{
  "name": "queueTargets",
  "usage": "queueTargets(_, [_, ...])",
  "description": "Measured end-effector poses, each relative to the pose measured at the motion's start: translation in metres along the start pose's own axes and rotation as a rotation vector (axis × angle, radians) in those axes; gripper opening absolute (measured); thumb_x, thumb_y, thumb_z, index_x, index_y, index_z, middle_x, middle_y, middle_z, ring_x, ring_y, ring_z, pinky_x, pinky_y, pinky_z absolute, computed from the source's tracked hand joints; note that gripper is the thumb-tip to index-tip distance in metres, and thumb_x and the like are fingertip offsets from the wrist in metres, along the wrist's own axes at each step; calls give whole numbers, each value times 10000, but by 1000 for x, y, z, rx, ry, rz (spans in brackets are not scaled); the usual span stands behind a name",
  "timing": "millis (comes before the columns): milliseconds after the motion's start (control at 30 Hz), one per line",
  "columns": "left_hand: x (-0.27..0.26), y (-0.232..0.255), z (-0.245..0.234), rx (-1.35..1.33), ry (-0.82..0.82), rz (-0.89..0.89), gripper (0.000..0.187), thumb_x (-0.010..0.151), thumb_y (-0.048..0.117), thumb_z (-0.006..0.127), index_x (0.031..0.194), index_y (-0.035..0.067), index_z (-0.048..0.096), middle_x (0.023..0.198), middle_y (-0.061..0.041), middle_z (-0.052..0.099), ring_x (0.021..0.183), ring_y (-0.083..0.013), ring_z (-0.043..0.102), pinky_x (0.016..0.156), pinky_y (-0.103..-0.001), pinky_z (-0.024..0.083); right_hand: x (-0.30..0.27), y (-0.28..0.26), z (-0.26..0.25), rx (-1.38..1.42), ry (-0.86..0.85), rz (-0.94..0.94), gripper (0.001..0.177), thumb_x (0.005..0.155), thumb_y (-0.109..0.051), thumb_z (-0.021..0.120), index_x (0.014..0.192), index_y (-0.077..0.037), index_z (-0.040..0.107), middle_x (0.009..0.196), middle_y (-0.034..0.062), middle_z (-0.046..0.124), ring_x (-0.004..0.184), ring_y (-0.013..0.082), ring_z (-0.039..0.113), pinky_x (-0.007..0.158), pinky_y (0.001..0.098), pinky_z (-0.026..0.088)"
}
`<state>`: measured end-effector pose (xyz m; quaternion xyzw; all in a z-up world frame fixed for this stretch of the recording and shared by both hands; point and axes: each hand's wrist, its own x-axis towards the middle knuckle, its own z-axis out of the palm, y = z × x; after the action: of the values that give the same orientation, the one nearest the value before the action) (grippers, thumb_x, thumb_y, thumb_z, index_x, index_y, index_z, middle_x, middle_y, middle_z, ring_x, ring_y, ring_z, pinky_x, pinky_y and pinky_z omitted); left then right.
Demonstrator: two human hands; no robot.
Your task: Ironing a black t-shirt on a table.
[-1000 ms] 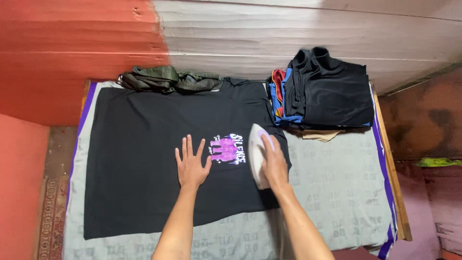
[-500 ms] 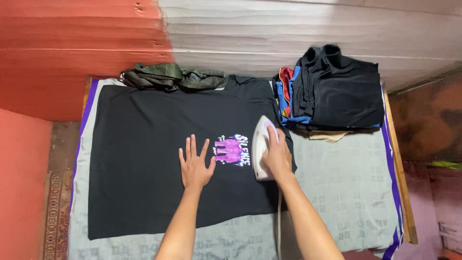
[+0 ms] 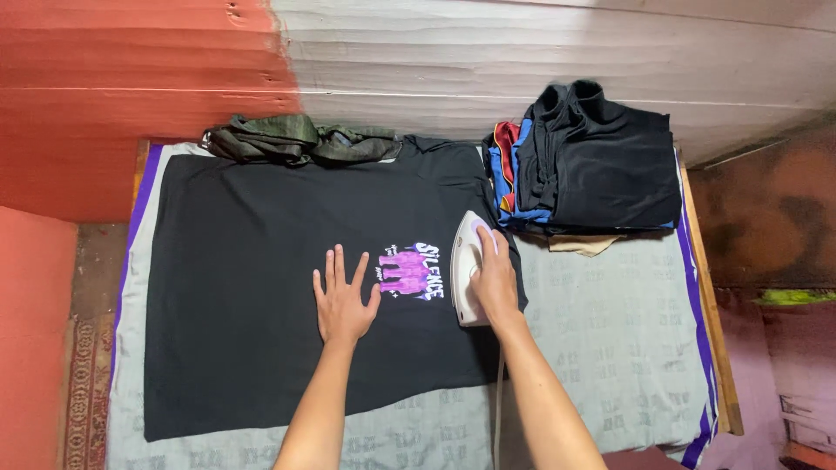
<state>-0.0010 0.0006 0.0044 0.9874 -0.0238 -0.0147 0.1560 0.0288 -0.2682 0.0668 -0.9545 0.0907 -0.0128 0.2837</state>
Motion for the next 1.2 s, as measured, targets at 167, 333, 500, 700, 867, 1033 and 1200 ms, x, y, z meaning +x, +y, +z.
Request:
queueTargets(167, [1, 2, 0, 1, 10, -12, 676, 901, 475, 566, 1537, 294, 424, 1668, -171, 192, 1548, -307, 163, 1207, -571, 160, 49, 8, 10, -3, 45, -13, 732, 795, 114, 561, 1470, -157, 480, 1511, 192, 456, 1223, 465, 572, 1004, 499, 493])
queueTargets(333, [0, 2, -4, -19, 4, -8, 676, 912, 466, 569, 1548, 297, 413, 1682, -170, 190, 1562, -308, 161, 1216, -566, 166, 52, 8, 17, 5, 119, -80, 745, 780, 126, 561, 1472, -140, 480, 1511, 210, 460, 1262, 473, 567, 1027, 495, 487])
queueTargets(500, [7, 1, 4, 74, -117, -58, 733, 888, 494, 538, 1584, 336, 372, 1653, -155, 145, 1535, -295, 120, 1199, -571, 132, 51, 17, 27, -20, 40, -95, 744, 793, 112, 576, 1478, -163, 486, 1536, 221, 434, 1275, 464, 549, 1063, 485, 476])
queueTargets(700, [5, 0, -2, 5, -59, -23, 690, 911, 472, 538, 1560, 303, 380, 1675, -170, 157, 1552, -305, 134, 1201, -571, 152, 116, 3, 32, -4, 110, -47, 738, 803, 98, 602, 1477, -178, 487, 1536, 215, 441, 1280, 465, 545, 1036, 494, 479])
queueTargets(867, [3, -3, 0, 4, -32, 12, 678, 916, 470, 548, 1549, 272, 406, 1668, -194, 179, 1555, -328, 146, 1203, -578, 165, 93, 8, 35, -14, 112, -94, 761, 780, 123, 591, 1474, -169, 482, 1512, 225, 456, 1283, 473, 543, 1043, 494, 486])
queueTargets(1033, [36, -13, -15, -9, -297, -80, 619, 990, 506, 500, 1549, 250, 426, 1675, -158, 237, 1579, -307, 198, 1233, -527, 238, 99, 3, 36, -37, 77, -47, 759, 764, 129, 594, 1456, -165, 496, 1492, 211, 462, 1265, 467, 542, 1013, 501, 483])
queueTargets(1200, [53, -28, -4, 26, 37, 78, 678, 906, 469, 563, 1545, 280, 434, 1668, -183, 211, 1548, -351, 174, 1202, -595, 185, 137, 4, 43, -33, 154, -51, 734, 789, 124, 594, 1464, -147, 492, 1496, 213, 470, 1277, 461, 550, 1023, 494, 486])
